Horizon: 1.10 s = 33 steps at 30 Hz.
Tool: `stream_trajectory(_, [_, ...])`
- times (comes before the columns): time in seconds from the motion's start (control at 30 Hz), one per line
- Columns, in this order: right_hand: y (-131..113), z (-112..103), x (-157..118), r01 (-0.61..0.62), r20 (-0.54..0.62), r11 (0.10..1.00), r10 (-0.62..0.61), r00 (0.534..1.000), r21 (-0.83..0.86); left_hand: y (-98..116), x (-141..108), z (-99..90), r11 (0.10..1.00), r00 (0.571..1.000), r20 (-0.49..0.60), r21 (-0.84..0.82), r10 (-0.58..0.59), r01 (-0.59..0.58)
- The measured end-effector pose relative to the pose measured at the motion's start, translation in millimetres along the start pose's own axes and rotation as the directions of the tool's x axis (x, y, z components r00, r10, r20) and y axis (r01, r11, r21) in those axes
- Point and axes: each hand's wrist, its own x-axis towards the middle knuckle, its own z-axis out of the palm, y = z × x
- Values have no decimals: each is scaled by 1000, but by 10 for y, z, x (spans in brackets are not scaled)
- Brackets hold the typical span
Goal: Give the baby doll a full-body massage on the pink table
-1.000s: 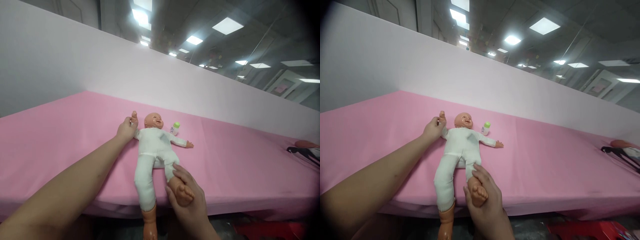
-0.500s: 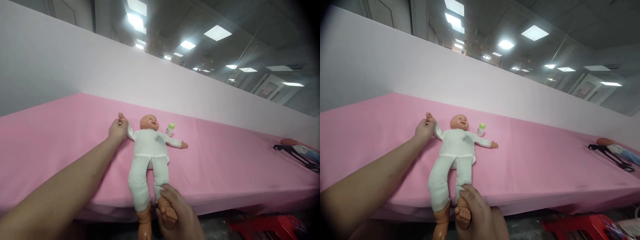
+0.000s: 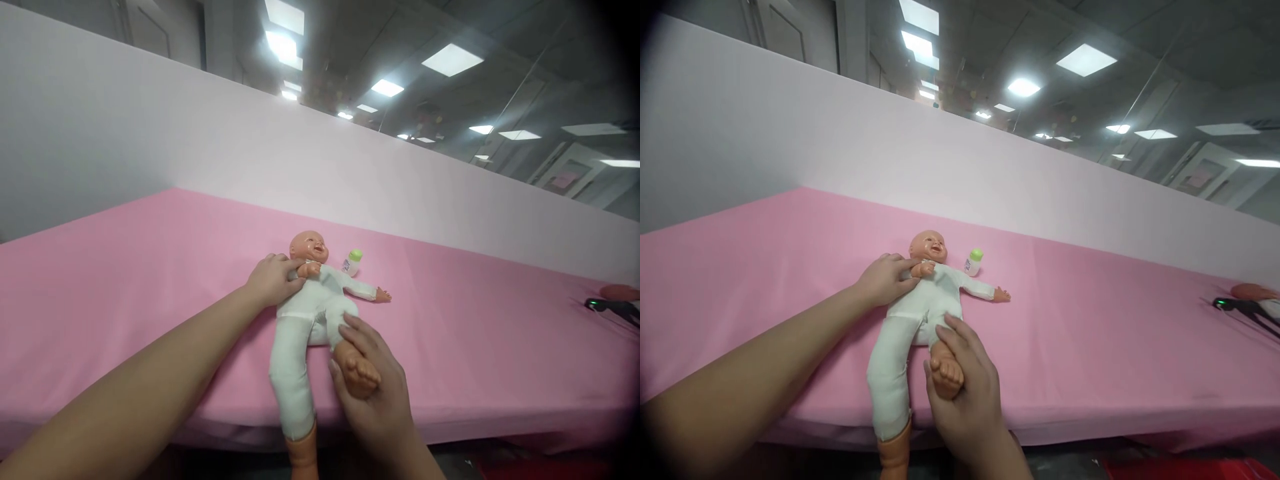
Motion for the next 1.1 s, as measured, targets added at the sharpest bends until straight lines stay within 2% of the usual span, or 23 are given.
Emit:
stream_trajectory(0.17, [154, 246, 435, -105, 129, 992, 95, 987, 71, 26, -15, -7, 999, 999, -16, 20, -39, 39])
stream_trajectory(0.27, [184, 386, 534, -155, 158, 983, 139, 978, 96, 20, -17, -33, 999, 999, -6, -27, -46, 46])
stream_trajectory(0.4, [134, 450, 459, -171, 176, 982, 156, 972, 76, -12, -11, -82, 993, 999, 18, -114, -38, 40])
stream_trajectory(0.5, [107, 423, 373, -175, 188, 982, 158, 969, 76, -29, -7, -107, 987, 998, -18, -155, -55, 52])
stream_trajectory(0.57, [101, 379, 325, -170, 214, 981, 146, 966, 98, -45, -5, -116, 978, 992, -60, -185, -108, 95])
stream_trajectory(0.67, [82, 288, 226, -163, 272, 976, 120, 955, 141, -111, -3, -117, 942, 963, -98, -251, -252, 221])
stream_trajectory(0.77, [26, 173, 69, -159, 274, 966, 99, 957, 204, -241, 15, -109, 884, 907, -137, -323, -397, 338])
stream_trajectory(0.87, [-62, 39, -148, -132, 215, 968, 86, 973, 212, -399, 50, -106, 805, 832, -157, -399, -532, 439])
stream_trajectory(0.97, [-151, -78, -435, -83, 129, 991, 70, 989, 103, -537, 80, -119, 646, 706, -136, -549, -695, 530])
stream_trajectory(1.07, [-208, -135, -723, -35, 0, 997, 35, 999, -62, -634, 94, -141, 474, 561, -115, -685, -820, 553])
stream_trajectory(1.1, [-216, -142, -792, -22, -26, 996, 19, 999, -86, -655, 95, -148, 440, 525, -113, -705, -843, 556])
